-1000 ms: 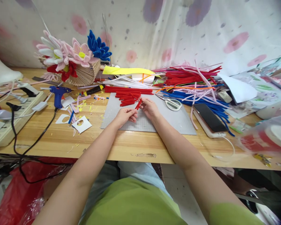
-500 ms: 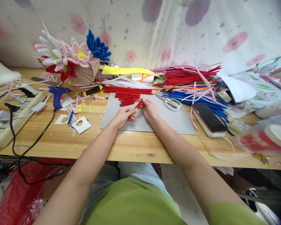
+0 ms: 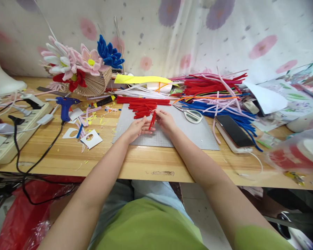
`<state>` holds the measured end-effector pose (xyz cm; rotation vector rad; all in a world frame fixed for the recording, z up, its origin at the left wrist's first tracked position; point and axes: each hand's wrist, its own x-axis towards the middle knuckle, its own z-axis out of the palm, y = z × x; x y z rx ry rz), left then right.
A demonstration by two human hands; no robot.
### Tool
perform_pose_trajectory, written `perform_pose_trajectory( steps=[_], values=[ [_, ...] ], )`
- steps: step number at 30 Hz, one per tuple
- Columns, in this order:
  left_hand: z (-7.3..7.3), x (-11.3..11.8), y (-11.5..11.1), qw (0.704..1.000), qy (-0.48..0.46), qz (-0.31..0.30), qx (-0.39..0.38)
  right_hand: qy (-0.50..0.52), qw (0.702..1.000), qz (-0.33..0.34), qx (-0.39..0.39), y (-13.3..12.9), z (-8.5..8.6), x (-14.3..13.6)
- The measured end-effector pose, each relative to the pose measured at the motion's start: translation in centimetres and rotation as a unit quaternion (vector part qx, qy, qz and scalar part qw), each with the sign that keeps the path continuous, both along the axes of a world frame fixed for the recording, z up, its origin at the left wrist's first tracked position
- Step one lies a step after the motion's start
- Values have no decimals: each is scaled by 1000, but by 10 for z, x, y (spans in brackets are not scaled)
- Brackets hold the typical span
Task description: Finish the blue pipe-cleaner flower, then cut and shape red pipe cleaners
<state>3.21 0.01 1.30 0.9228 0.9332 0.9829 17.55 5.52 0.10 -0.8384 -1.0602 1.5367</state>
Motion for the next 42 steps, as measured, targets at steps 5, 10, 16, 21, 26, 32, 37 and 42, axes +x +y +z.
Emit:
perform_pose_trajectory(
  steps=[5, 10, 16, 21, 26, 32, 37, 42],
  values=[
    [-3, -2, 5, 997, 39, 66, 31, -153, 984, -7, 96, 3, -4, -2],
    [-13, -13, 16, 969, 152, 186, 61, -334, 917, -132, 175, 15, -5, 27],
    [-23, -26, 17, 859, 455, 145, 185, -537, 816, -9, 213, 14, -3, 66],
    [-16, -24, 11, 855, 467, 104, 201, -584, 771, 2, 254, 11, -3, 66],
    [-22, -23, 15, 891, 385, 108, 213, -473, 859, -13, 196, 5, 0, 53],
    [-19, -20, 14, 892, 329, 228, 210, -370, 904, -35, 212, 3, -5, 33],
    [-18, -9, 14, 928, 228, 207, 209, -305, 926, 31, 218, -5, -7, 8],
    [-17, -1, 15, 961, 114, 178, 178, -288, 925, 70, 237, -8, -2, 2]
  ],
)
